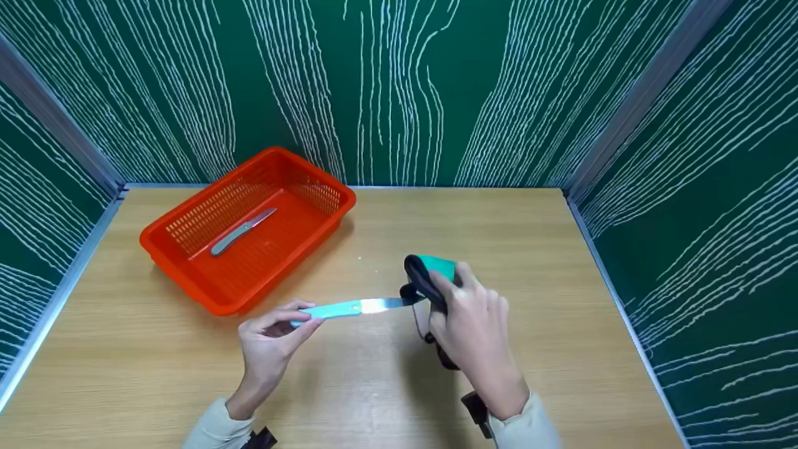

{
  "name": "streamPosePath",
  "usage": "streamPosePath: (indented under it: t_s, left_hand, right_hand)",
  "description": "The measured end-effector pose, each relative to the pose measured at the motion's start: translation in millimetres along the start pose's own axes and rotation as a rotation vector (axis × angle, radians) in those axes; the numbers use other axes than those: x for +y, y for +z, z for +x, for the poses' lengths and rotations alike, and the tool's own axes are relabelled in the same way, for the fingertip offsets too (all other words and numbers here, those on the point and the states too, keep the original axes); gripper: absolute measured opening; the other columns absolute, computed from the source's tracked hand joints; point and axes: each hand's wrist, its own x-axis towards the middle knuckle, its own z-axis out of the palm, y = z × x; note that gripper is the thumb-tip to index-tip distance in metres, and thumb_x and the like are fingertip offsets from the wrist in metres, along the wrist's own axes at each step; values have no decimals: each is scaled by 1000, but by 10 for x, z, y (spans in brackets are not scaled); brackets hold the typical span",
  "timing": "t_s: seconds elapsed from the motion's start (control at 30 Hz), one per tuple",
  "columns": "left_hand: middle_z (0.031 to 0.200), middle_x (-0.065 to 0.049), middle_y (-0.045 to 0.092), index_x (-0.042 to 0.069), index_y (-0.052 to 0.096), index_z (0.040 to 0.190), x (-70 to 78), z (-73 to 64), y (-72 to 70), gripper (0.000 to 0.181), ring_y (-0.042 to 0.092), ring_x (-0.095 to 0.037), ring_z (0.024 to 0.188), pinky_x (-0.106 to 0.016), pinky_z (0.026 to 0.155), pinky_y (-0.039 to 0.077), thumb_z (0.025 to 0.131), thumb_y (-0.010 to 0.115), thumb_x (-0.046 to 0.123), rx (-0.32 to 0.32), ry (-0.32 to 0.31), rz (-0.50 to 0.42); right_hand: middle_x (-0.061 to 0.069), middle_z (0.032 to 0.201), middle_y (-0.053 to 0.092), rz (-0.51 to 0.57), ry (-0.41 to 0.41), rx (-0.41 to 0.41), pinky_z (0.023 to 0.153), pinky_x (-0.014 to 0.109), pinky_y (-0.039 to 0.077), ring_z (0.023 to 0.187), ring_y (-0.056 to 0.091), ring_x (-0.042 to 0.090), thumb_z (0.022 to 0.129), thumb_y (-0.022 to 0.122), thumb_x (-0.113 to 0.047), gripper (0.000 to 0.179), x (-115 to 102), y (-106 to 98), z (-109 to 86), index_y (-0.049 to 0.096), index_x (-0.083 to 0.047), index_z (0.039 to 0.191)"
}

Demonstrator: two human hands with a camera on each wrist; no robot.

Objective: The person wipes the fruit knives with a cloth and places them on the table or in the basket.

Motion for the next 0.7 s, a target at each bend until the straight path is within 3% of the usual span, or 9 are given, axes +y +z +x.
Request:
streamPosePath:
  t_s: [0.27, 0.47, 0.7]
  left_hand:
    - [91, -22, 69, -5, 72, 82, 66, 6, 8, 17, 68, -23, 75, -33, 63, 58, 67, 80, -8, 18, -74, 43]
    - [86, -28, 67, -11, 69, 79, 212, 56, 115, 17, 68, -23, 73, -31, 60, 58, 66, 78, -14, 20, -9, 10]
    - [84, -27, 67, -10, 70, 81, 193, 77, 163, 21, 69, -28, 74, -34, 62, 58, 63, 78, -17, 19, 111, 4]
  right_hand:
    - [0, 69, 39, 26, 30, 51, 39, 25, 20, 46, 27, 11, 69, 55, 4, 38, -96, -25, 104, 76, -8, 99]
    - [-1, 71, 40, 71, -46, 26, 38, 22, 23, 46, 28, 7, 65, 61, 4, 42, -276, 24, 83, 75, -9, 101]
    - [1, 75, 44, 69, -220, -93, 36, 19, 26, 43, 33, 7, 63, 63, 3, 41, -408, 175, 10, 75, -9, 100]
